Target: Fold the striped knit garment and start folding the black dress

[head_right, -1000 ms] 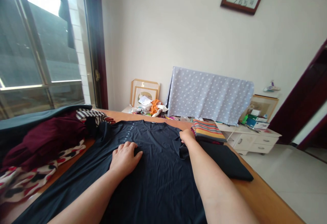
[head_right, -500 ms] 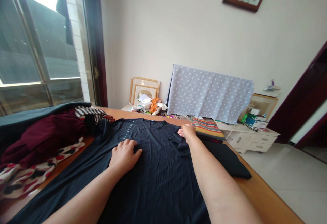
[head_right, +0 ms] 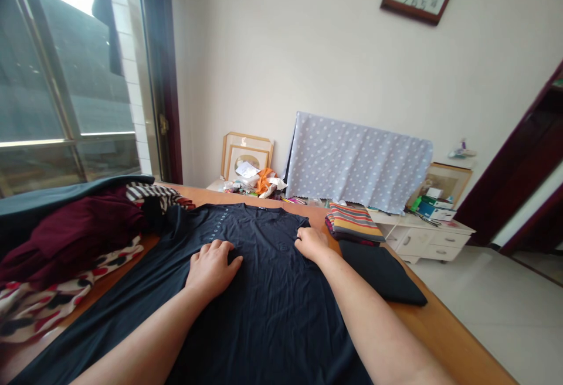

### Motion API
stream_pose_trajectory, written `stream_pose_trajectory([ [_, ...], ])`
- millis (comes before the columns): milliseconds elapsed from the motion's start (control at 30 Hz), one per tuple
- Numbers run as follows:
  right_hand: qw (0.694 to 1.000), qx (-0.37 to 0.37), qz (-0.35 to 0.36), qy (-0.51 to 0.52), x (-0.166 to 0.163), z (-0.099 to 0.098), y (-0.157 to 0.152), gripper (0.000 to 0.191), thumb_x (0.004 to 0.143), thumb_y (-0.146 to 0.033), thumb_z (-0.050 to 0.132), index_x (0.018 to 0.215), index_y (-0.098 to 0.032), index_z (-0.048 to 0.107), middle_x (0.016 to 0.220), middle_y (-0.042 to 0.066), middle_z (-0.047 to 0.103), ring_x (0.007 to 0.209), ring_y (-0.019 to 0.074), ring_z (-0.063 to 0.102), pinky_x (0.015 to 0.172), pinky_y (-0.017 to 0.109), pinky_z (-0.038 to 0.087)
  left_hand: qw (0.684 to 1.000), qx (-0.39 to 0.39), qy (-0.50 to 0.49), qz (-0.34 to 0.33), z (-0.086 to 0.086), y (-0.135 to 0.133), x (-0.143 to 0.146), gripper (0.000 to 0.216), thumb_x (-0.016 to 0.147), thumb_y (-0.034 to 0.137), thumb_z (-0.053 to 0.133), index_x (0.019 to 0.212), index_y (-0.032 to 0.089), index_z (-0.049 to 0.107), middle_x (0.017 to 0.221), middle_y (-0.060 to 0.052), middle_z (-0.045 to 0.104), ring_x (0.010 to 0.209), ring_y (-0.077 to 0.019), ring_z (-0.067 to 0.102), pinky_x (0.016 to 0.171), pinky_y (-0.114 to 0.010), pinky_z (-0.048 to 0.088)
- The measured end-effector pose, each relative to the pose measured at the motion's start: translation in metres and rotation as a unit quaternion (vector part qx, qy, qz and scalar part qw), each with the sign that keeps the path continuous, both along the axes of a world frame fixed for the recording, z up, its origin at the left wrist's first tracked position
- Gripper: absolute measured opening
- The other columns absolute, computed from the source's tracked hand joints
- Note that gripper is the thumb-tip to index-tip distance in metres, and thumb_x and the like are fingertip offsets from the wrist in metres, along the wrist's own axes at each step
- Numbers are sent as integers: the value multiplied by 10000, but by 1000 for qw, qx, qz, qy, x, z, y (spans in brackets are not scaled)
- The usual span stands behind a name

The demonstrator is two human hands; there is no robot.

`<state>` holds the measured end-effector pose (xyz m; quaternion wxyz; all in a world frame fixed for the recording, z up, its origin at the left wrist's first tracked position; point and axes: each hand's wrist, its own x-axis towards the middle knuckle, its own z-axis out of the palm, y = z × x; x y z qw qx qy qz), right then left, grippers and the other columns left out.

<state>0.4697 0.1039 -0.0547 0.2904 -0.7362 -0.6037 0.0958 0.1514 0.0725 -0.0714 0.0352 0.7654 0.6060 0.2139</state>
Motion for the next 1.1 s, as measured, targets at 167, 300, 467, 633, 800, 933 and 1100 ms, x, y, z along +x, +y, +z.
stream_pose_trajectory([
  [167, 986, 102, -78, 108, 18, 8, 0, 233, 794, -415, 536, 796, -216, 658, 744, 14, 686, 734, 184, 617, 612, 235, 422, 1000, -1, 3, -2, -1, 1, 0, 406, 871, 546, 475, 1120, 257, 613, 1225, -106, 599, 1167, -326, 485, 937, -460, 343],
  [300, 953, 164, -126, 219, 36, 16, -6, 304, 815, -405, 474, 958, -201, 648, 728, 21, 693, 617, 168, 607, 529, 235, 447, 1000, -9, 1, -1, 1, 0, 0, 413, 871, 546, 474, 1132, 256, 610, 1235, -109, 597, 1180, -328, 478, 943, -459, 342],
  [467, 929, 174, -136, 298, 41, 26, -16, 235, 795, -372, 539, 893, -188, 648, 498, -29, 544, 377, 104, 418, 376, 213, 317, 1000, -15, -5, 0, 2, 0, 1, 410, 873, 540, 478, 1140, 258, 609, 1255, -113, 594, 1199, -329, 472, 961, -459, 332],
  [633, 932, 129, -45, 336, 23, 35, -19, 277, 796, -432, 605, 916, -187, 652, 552, -18, 590, 391, 85, 448, 379, 193, 345, 1000, -6, -1, -2, 0, 1, 0, 413, 873, 549, 468, 1133, 261, 611, 1241, -112, 598, 1184, -330, 480, 945, -461, 340],
  [800, 945, 86, 30, 315, 13, 42, -19, 361, 852, -442, 534, 1095, -191, 626, 599, -28, 594, 433, 82, 477, 424, 185, 382, 1000, 0, 2, -1, -1, 2, 0, 410, 872, 550, 465, 1126, 265, 614, 1227, -106, 601, 1170, -328, 485, 932, -460, 348],
  [933, 962, 54, 22, 267, 18, 45, -28, 248, 825, -357, 549, 979, -181, 631, 600, -28, 594, 449, 76, 481, 443, 175, 374, 1000, -3, 0, -1, 0, 1, 0, 404, 870, 542, 473, 1125, 262, 615, 1232, -108, 602, 1173, -328, 485, 939, -459, 347],
  [1100, 974, -74, 74, 199, 17, 43, -52, 120, 728, -272, 654, 795, -172, 656, 619, -7, 642, 491, 99, 546, 469, 186, 389, 1000, -14, -1, 3, 3, -1, 0, 404, 872, 541, 475, 1123, 256, 612, 1242, -112, 599, 1184, -329, 482, 952, -458, 344],
])
